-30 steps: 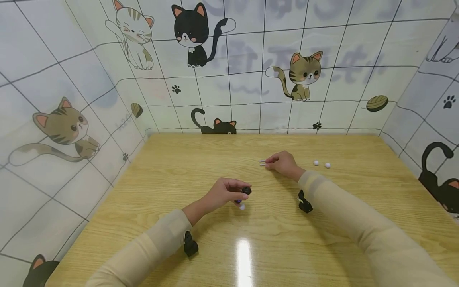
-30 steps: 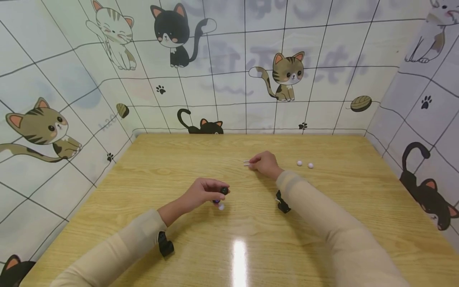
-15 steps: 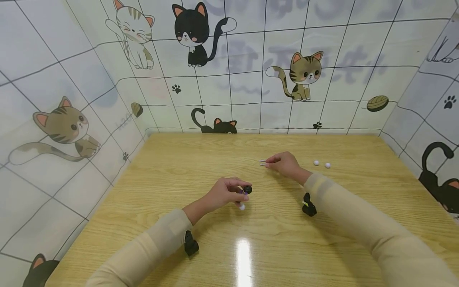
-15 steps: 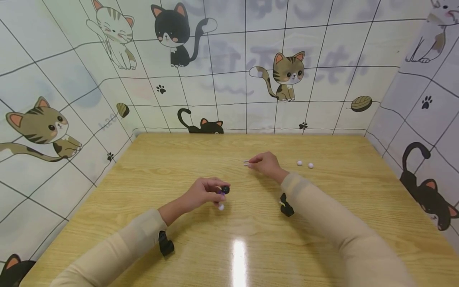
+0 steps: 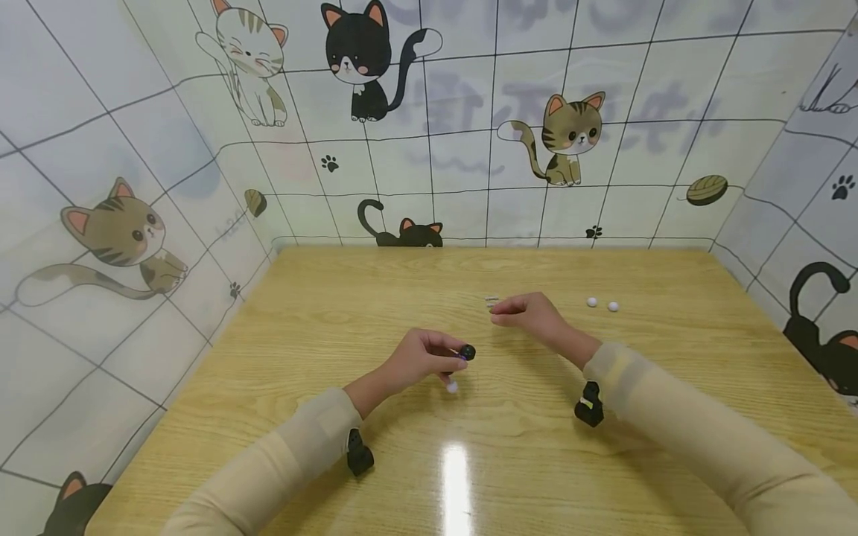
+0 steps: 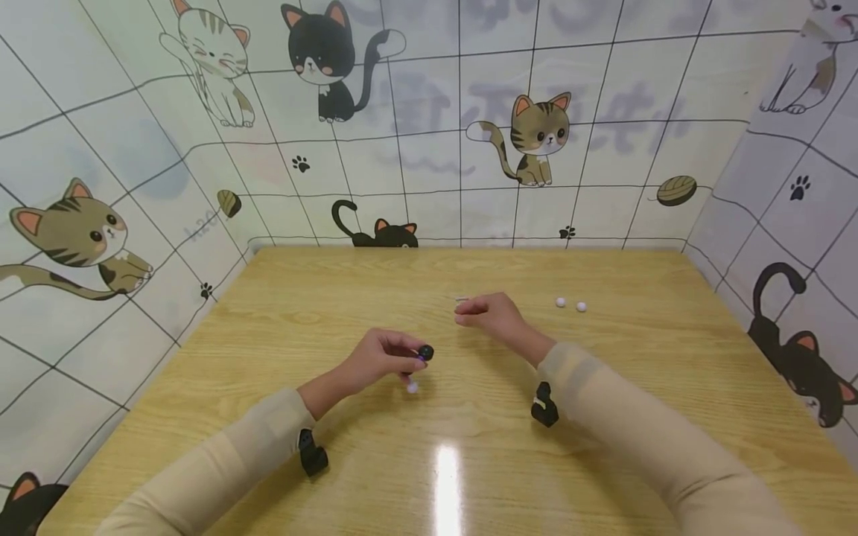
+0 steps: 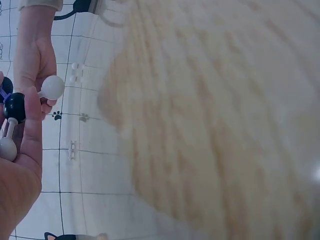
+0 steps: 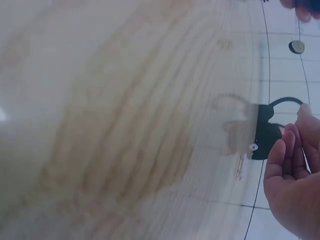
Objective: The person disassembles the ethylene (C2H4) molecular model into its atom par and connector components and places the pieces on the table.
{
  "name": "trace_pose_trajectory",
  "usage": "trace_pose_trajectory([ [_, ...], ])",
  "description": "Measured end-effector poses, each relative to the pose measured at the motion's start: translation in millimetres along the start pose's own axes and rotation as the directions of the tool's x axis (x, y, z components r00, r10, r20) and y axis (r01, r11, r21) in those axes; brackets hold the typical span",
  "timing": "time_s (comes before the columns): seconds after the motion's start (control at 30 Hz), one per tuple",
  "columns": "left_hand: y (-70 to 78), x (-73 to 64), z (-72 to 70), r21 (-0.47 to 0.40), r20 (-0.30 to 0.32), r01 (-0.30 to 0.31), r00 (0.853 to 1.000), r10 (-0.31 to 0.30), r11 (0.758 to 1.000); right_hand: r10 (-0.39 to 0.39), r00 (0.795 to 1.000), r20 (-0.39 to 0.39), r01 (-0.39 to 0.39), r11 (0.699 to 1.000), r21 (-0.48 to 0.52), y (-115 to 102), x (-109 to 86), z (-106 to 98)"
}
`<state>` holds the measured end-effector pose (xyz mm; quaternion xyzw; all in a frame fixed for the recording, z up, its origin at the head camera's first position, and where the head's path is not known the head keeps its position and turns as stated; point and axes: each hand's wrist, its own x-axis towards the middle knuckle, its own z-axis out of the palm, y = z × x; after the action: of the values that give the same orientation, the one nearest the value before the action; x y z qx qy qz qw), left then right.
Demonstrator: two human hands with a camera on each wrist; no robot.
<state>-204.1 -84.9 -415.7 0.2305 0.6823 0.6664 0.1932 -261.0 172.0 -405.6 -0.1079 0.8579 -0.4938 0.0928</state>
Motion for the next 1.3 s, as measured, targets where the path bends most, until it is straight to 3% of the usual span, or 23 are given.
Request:
trace_pose_trajectory([
  [0.23,-1.8,0.1,-0.5,-0.013,0.017,-0.032,0.999,0.032,0.999,-0.073,0.995,0.071,0.064,0.990,0.125,-11,-22.0,13],
  [0.47,-1.1,0.1,-0.4,0.003,-0.020,-0.037,0.999,0.037,0.999,-0.192,0.971,0.140,0.152,0.956,0.252,-16,-36.5,24],
  [0.87,-2.9,1.1,-1.3,0.033,-0.038,-0.046,0.998,0.048,0.998,-0.295,0.940,0.174,0.225,0.915,0.334,-17,-49.5,33],
  [1.07,-2.9,1.3,-1.2,0.037,-0.037,-0.062,0.997,0.063,0.997,-0.339,0.929,0.150,0.278,0.905,0.322,-18,-51.9,37],
  [1.3,-4.4,1.1,-1.9,0.050,-0.037,-0.076,0.996,0.078,0.996,-0.328,0.935,0.133,0.288,0.924,0.252,-21,-55.2,39],
])
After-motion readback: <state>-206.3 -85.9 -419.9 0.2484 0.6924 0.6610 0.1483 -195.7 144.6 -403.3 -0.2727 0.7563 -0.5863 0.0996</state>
